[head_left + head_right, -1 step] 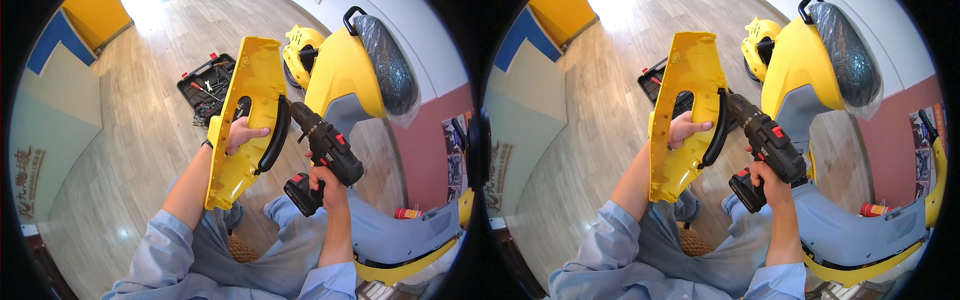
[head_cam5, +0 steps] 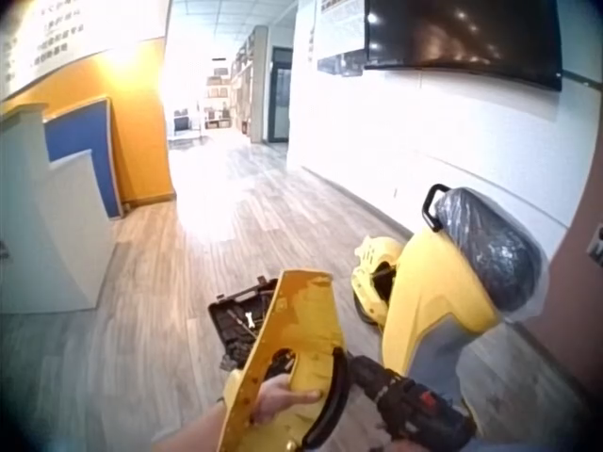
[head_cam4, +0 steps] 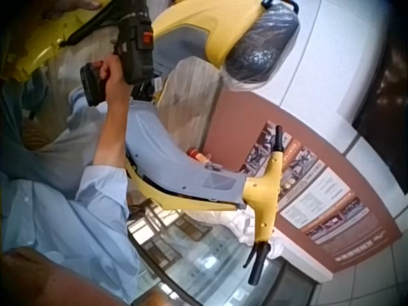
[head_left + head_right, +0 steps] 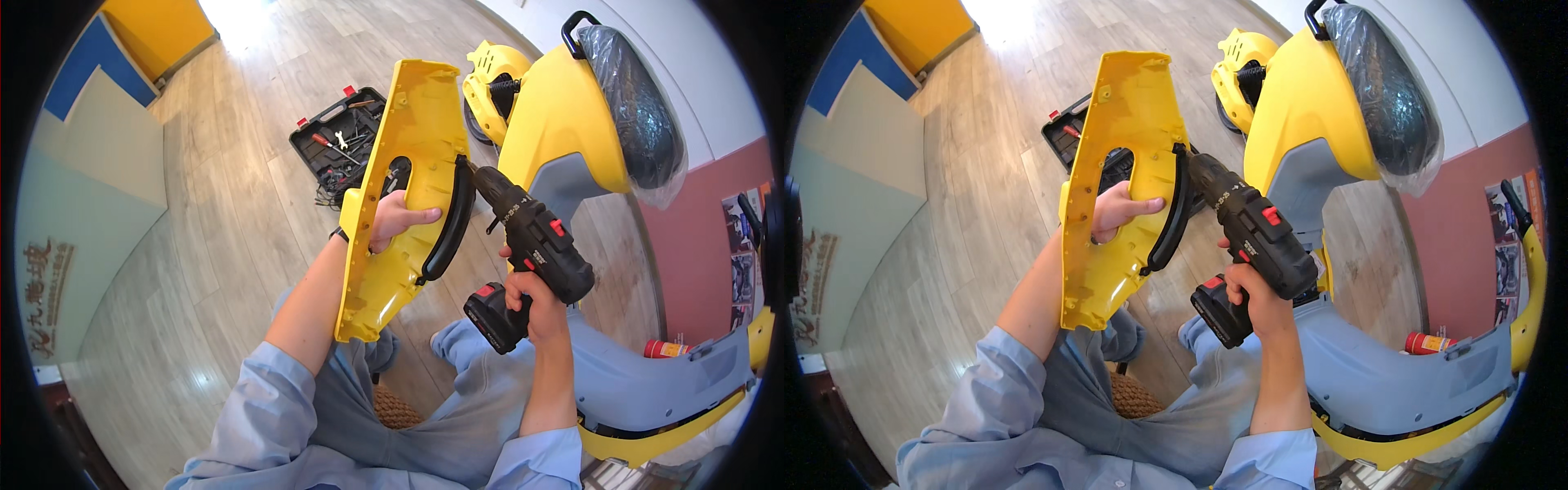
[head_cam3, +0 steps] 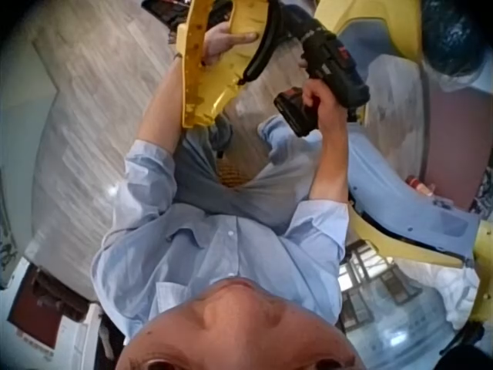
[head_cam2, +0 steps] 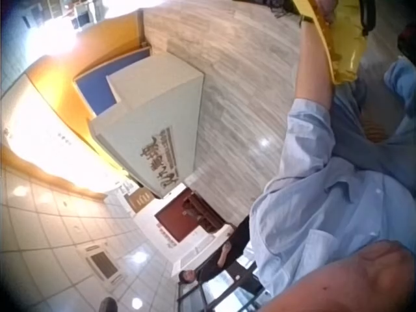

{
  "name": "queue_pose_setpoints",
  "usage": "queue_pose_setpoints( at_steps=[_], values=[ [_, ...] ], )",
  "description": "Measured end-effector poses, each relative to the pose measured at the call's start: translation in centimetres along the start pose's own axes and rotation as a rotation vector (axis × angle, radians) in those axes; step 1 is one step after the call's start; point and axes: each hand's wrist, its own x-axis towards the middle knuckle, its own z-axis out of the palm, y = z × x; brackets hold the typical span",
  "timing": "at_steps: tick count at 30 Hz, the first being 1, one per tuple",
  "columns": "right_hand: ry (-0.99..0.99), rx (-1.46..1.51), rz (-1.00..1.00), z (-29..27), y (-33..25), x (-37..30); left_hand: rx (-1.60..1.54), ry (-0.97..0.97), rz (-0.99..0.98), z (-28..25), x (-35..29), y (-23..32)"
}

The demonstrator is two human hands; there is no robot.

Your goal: Disassembling a yellow electric scooter's front panel and body components using an electric drill.

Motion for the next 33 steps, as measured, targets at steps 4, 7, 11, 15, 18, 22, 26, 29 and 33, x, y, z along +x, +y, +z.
queue_pose_setpoints(
  at_steps=[4, 7, 11, 15, 18, 22, 26, 29, 33],
  values=[
    [-0.010, -0.002, 0.012, 0.1, 0.0, -0.1, -0.007, 0.004, 0.036, -0.4, 0.2, -0.4],
    [-0.017, 0.068, 0.004, -0.6, 0.2, -0.1, 0.020, -0.005, 0.036, -0.4, 1.0, -0.8],
    [-0.021, 0.065, 0.029, -0.2, 0.0, 0.0, 0.172, 0.042, 0.032, -2.0, 2.1, -2.1],
    [0.041, -0.015, 0.088, -0.7, -0.9, -0.1, 0.180, 0.023, 0.258, -1.9, 1.8, -2.5],
    [0.047, -0.092, 0.116, -2.0, -0.9, 0.1, 0.280, 0.064, 0.099, -1.6, 0.9, -2.0],
    [0.030, -0.136, 0.095, -2.6, -1.4, -0.1, 0.221, -0.025, 0.086, -1.2, 0.7, -2.1],
    [0.049, -0.135, 0.181, -3.1, -2.7, -0.2, 0.289, -0.002, 0.043, -0.4, 0.4, -1.7],
    [0.038, -0.021, 0.285, -3.6, -2.9, 0.2, 0.354, -0.059, 0.083, -1.4, 1.2, -2.6],
    [0.021, -0.109, 0.176, -4.1, -2.9, -0.2, 0.299, -0.089, 0.079, -0.7, 0.5, -1.8]
  ],
)
